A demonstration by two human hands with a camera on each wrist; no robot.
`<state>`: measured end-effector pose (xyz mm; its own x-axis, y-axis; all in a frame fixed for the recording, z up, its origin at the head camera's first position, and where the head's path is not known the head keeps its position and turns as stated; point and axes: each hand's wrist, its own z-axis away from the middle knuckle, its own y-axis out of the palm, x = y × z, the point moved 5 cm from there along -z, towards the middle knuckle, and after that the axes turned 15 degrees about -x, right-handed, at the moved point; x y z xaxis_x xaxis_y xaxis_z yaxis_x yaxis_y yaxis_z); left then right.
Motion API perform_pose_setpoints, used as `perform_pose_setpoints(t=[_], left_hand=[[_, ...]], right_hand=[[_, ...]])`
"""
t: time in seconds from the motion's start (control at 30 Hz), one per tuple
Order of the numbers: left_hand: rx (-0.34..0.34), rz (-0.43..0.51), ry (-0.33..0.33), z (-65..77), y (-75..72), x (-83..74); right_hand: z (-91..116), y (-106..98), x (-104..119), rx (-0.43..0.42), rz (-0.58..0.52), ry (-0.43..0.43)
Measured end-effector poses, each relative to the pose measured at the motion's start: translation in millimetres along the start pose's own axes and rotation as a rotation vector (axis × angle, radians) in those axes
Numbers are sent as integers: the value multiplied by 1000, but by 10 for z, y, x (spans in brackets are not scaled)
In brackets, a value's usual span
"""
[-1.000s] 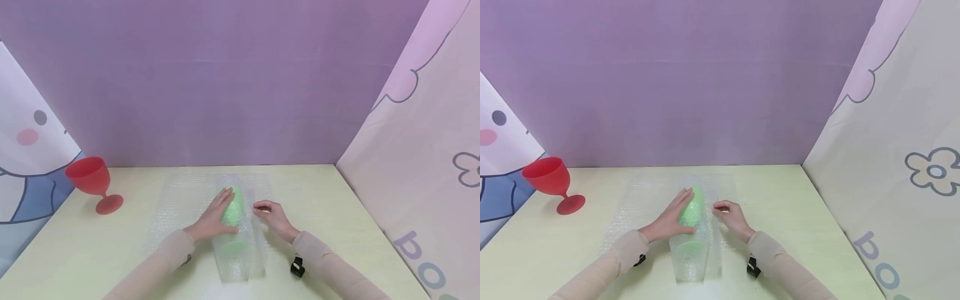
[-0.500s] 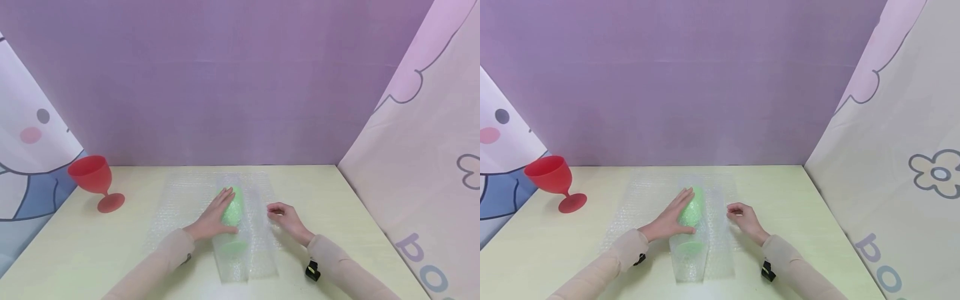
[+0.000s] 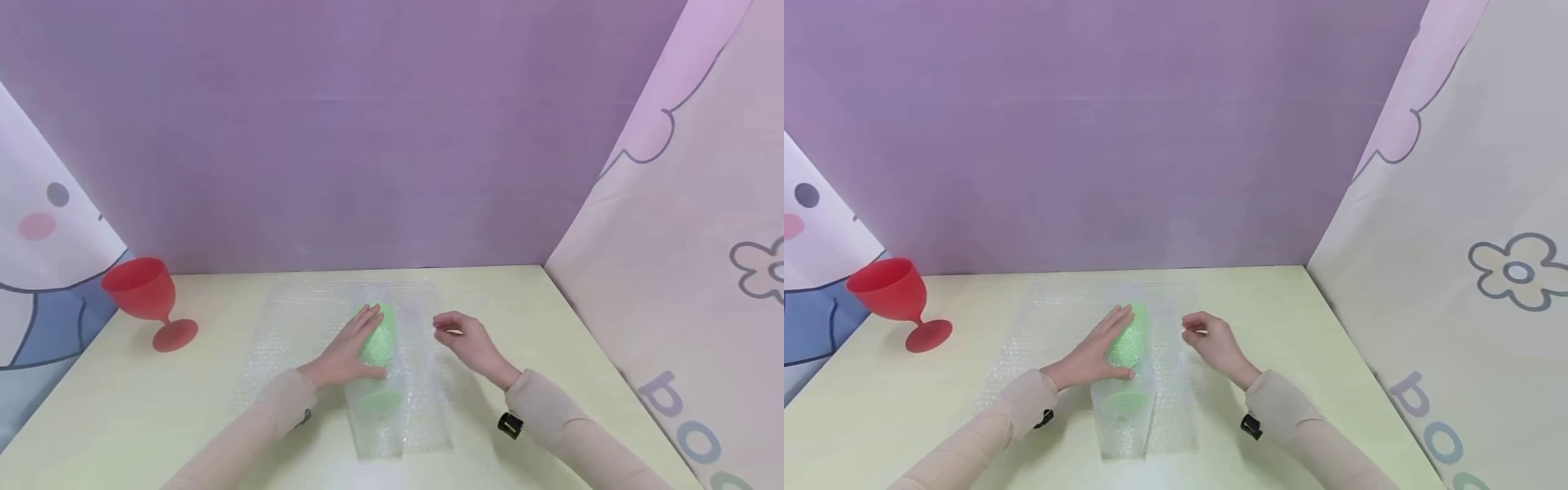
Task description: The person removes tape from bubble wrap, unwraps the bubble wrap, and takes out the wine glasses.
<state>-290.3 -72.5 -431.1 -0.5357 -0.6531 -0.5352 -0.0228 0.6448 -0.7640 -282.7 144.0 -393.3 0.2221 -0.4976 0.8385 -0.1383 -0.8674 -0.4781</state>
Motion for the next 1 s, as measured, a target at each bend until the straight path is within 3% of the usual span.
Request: perform_pose_setpoints(t=[0.2, 0.47, 0.63, 0.83, 1.0], left_hand=[[-11, -3, -1, 0, 2, 39], [-34, -20, 11, 22, 30, 61], [-35, -19, 9, 23, 40, 43], [-27, -27, 10, 13, 41, 26], [-34, -31, 14, 4, 21, 18]], right_hand=[[95, 306, 163, 146, 165, -162], [82, 581, -30, 293, 316, -155], [92, 699, -118, 400, 321, -176], [87, 767, -160, 429, 264, -236], [66, 805, -219, 444, 262, -208]])
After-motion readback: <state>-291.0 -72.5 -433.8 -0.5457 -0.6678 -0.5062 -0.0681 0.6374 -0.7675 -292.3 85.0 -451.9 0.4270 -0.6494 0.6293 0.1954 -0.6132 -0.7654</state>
